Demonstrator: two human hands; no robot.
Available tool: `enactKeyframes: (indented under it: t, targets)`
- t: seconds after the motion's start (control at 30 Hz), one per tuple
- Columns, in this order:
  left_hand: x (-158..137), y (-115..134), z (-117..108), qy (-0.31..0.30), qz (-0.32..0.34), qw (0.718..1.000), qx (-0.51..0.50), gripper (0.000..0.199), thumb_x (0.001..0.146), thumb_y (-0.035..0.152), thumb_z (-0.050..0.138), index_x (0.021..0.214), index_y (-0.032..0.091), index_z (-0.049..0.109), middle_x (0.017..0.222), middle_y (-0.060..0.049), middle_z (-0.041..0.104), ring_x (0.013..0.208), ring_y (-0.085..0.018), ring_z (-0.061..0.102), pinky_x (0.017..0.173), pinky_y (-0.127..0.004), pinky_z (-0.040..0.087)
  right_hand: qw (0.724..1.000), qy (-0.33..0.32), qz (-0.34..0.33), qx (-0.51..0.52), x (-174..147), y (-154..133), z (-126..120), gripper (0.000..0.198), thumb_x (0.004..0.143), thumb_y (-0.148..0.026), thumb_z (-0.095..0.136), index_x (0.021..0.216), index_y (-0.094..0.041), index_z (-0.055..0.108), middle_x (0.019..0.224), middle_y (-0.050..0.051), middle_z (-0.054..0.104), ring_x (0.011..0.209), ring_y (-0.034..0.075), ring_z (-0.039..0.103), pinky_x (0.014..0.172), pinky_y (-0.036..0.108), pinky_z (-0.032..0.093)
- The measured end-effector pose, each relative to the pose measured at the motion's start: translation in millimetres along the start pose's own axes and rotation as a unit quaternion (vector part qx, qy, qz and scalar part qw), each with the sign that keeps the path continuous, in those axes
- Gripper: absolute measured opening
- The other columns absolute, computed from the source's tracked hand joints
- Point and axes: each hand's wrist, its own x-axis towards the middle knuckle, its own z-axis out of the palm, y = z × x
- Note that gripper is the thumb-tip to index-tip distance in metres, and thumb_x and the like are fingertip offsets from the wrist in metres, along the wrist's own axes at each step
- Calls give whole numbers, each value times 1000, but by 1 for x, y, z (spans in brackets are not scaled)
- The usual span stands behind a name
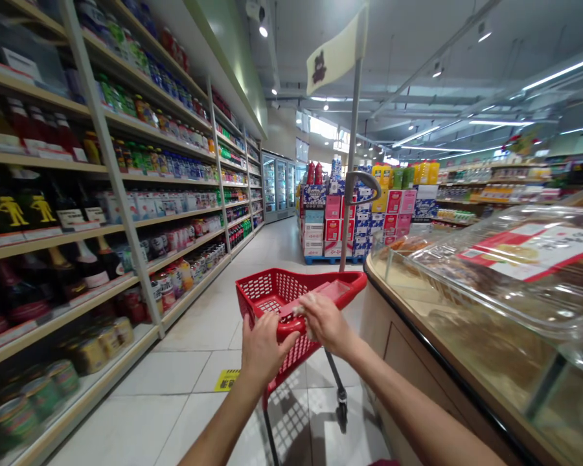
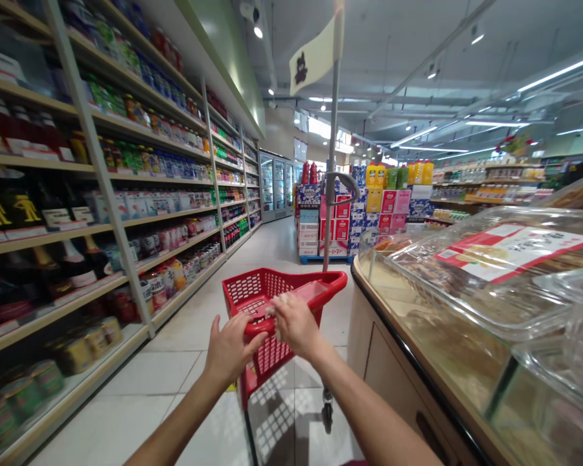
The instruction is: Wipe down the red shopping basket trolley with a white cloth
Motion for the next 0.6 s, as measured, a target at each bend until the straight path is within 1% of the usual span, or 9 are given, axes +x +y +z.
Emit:
enactKeyframes:
  t: [0.03, 0.07, 0.17, 0.23, 0.27, 0.37, 0.47, 0.53, 0.6]
  targets:
    - [0, 6, 1, 2, 2, 1000, -1, 36, 78, 47, 43, 96, 19, 55, 102, -8, 63, 100, -23, 53, 101, -52, 17, 1000, -9, -17, 12, -1, -5, 3, 33, 83, -18, 36, 114, -17, 51, 101, 8, 58, 94, 17, 52, 86, 34, 40]
    - [0, 12, 1, 3, 5, 1000, -2, 35, 78, 46, 42, 96, 19, 55, 101, -8, 63, 99, -23, 54, 101, -52, 16, 1000, -11, -14, 14, -2, -6, 4, 35, 83, -18, 37, 116, -17, 49, 102, 8, 58, 94, 17, 52, 86, 35, 40]
    - [-1, 20, 4, -17, 40, 999, -15, 38, 80, 43, 40, 105, 17, 53, 109, -10, 60, 106, -22, 50, 102, -51, 15, 995, 30, 86, -31, -7, 9, -2, 39, 79, -17, 40, 118, -16, 45, 105, 9, 58, 97, 20, 52, 87, 40, 39]
    - [-1, 15, 9, -47, 55, 997, -18, 45, 79, 42, 40, 115, 16, 47, 120, -11, 53, 114, -23, 43, 103, -50, 16, 986, 56, 145, -58, -10, 19, -9, 41, 77, -17, 40, 118, -15, 45, 108, 11, 57, 100, 22, 52, 88, 43, 39]
    - [-1, 11, 14, -66, 49, 997, -14, 49, 79, 43, 41, 119, 15, 44, 125, -12, 49, 118, -23, 40, 102, -50, 17, 985, 57, 155, -58, -13, 20, -11, 41, 77, -17, 40, 118, -16, 45, 108, 11, 57, 100, 22, 52, 87, 43, 40]
    - [-1, 1, 28, -104, 9, 994, 11, 60, 78, 48, 39, 126, 11, 35, 132, -15, 38, 123, -25, 33, 101, -51, 21, 991, 38, 123, -29, -21, 5, -15, 39, 79, -18, 38, 117, -18, 47, 108, 9, 58, 99, 19, 53, 85, 37, 44]
    - [-2, 7, 38, -95, 2, 995, 31, 60, 80, 48, 36, 125, 9, 36, 131, -16, 40, 123, -26, 34, 101, -52, 20, 998, 13, 64, -15, -29, -8, -19, 38, 78, -18, 40, 116, -19, 48, 110, 8, 58, 103, 19, 51, 88, 35, 42]
    - [-4, 14, 40, -75, 7, 996, 38, 57, 80, 47, 37, 123, 9, 40, 128, -16, 44, 120, -27, 37, 101, -53, 20, 995, 26, 88, -23, -32, -3, -27, 37, 77, -17, 40, 112, -19, 51, 106, 7, 60, 100, 19, 54, 87, 35, 42]
    - [-4, 18, 40, -69, 31, 997, 32, 53, 80, 45, 38, 122, 12, 42, 126, -14, 47, 118, -26, 39, 102, -52, 19, 983, 63, 169, -35, -34, 10, -36, 35, 76, -17, 37, 107, -19, 54, 99, 6, 63, 92, 19, 58, 81, 34, 46]
